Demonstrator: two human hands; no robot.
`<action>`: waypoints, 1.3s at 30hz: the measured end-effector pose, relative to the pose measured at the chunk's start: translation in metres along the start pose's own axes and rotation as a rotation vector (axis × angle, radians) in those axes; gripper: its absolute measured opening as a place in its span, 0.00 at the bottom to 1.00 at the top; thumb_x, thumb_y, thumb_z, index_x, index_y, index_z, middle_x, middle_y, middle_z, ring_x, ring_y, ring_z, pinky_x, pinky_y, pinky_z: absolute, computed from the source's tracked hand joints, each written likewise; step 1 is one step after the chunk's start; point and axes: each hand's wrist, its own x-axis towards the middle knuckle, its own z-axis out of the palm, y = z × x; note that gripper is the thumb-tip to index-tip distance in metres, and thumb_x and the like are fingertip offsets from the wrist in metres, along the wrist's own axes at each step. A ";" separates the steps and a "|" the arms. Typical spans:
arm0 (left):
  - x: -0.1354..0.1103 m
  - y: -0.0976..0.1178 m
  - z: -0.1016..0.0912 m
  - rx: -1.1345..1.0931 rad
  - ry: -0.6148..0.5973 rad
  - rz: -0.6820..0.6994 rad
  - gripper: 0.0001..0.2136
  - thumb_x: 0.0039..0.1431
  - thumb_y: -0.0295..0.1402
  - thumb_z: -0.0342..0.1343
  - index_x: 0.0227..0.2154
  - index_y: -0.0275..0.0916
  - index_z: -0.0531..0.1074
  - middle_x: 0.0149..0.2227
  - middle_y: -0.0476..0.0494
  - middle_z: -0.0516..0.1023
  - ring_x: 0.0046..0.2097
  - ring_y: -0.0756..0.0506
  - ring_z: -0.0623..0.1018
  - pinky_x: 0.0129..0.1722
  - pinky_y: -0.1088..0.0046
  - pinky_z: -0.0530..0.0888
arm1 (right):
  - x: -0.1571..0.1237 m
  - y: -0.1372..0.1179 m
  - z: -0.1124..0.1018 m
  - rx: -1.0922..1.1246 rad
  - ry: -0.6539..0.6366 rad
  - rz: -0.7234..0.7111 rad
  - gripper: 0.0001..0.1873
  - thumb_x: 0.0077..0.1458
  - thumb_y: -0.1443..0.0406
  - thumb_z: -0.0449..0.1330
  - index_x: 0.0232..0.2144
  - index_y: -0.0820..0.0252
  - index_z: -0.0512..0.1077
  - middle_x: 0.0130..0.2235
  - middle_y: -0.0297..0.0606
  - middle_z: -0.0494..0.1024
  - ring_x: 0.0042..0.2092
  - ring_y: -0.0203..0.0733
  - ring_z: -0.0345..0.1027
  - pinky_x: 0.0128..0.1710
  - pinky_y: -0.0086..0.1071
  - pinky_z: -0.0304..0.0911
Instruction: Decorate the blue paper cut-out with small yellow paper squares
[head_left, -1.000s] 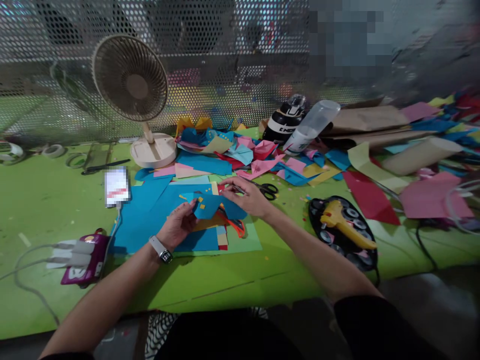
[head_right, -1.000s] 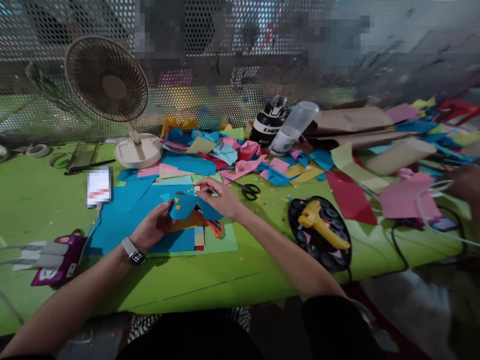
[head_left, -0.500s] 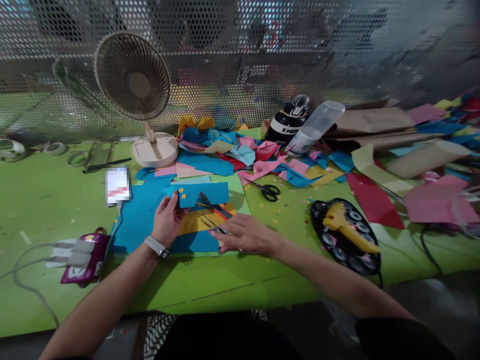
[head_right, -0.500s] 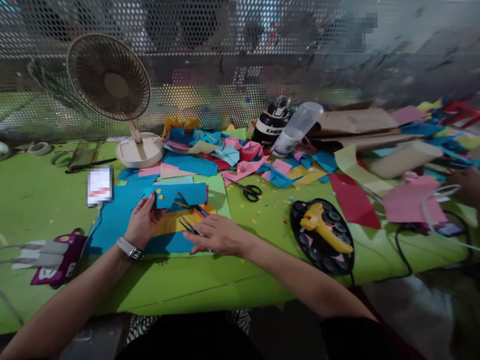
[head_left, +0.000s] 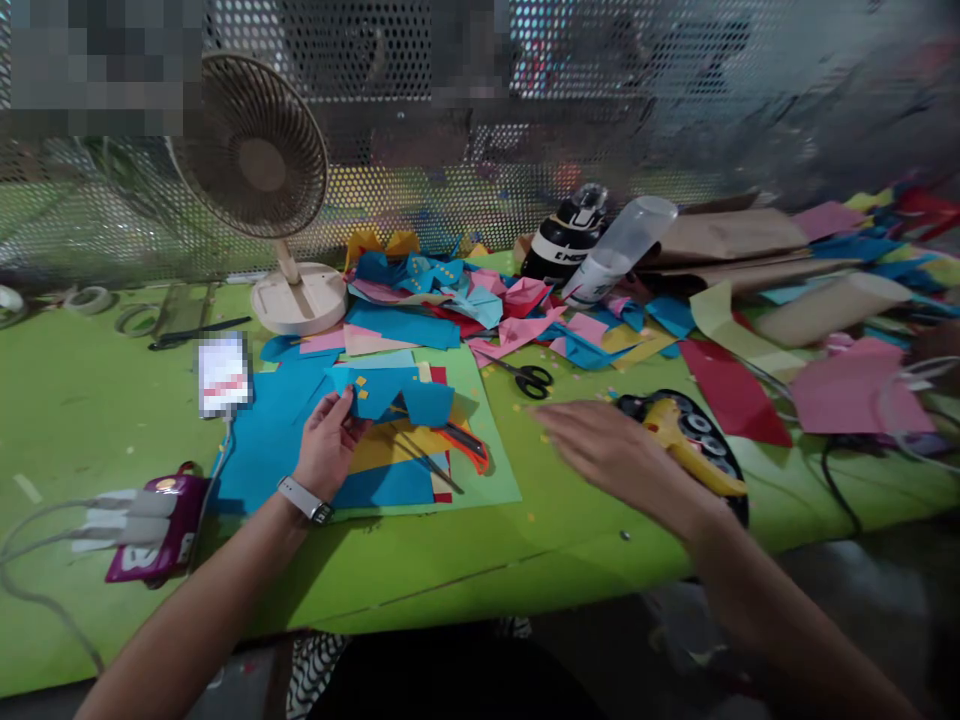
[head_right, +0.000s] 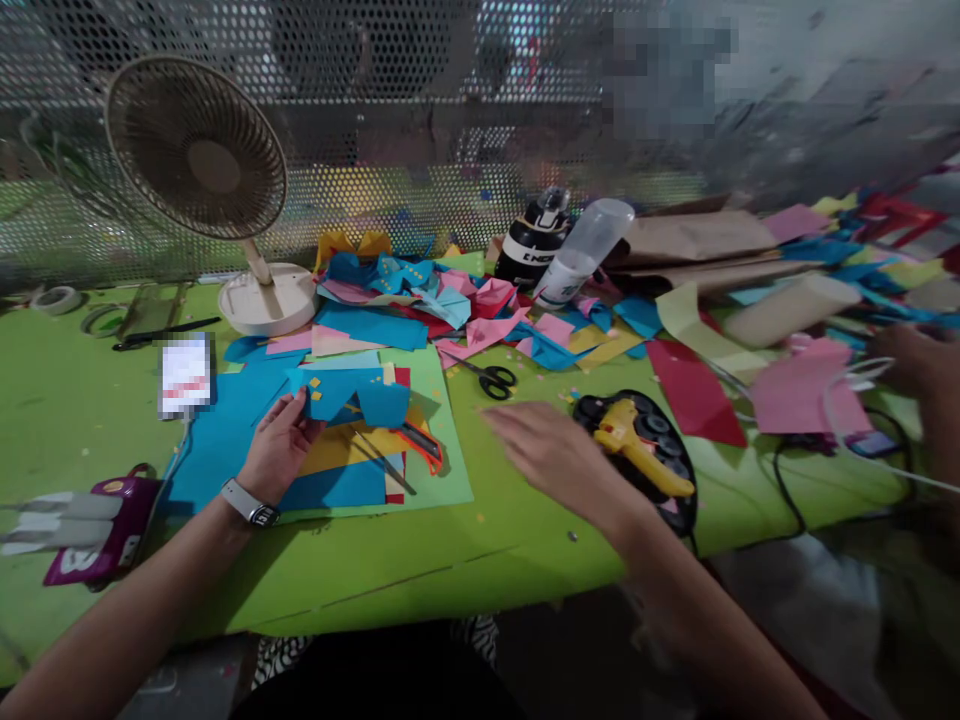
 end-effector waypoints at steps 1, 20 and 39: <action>0.000 0.000 0.000 -0.001 -0.003 0.000 0.08 0.49 0.27 0.68 0.28 0.38 0.73 0.28 0.53 0.80 0.25 0.53 0.77 0.27 0.78 0.75 | -0.018 0.014 -0.007 -0.059 0.008 0.131 0.20 0.63 0.64 0.49 0.54 0.57 0.72 0.50 0.46 0.78 0.51 0.52 0.72 0.53 0.50 0.66; 0.000 0.003 0.000 -0.060 -0.066 -0.089 0.02 0.56 0.25 0.62 0.29 0.37 0.75 0.22 0.53 0.76 0.24 0.55 0.76 0.29 0.80 0.78 | -0.101 0.088 -0.020 -0.320 -0.364 0.800 0.22 0.52 0.61 0.57 0.49 0.63 0.69 0.56 0.62 0.68 0.56 0.61 0.66 0.54 0.46 0.61; -0.009 -0.003 0.005 -0.116 -0.101 -0.162 0.05 0.61 0.25 0.57 0.30 0.37 0.75 0.31 0.49 0.81 0.32 0.53 0.80 0.37 0.79 0.79 | 0.013 -0.005 0.001 0.959 0.349 0.985 0.24 0.39 0.47 0.68 0.33 0.56 0.72 0.25 0.34 0.74 0.23 0.38 0.67 0.18 0.29 0.57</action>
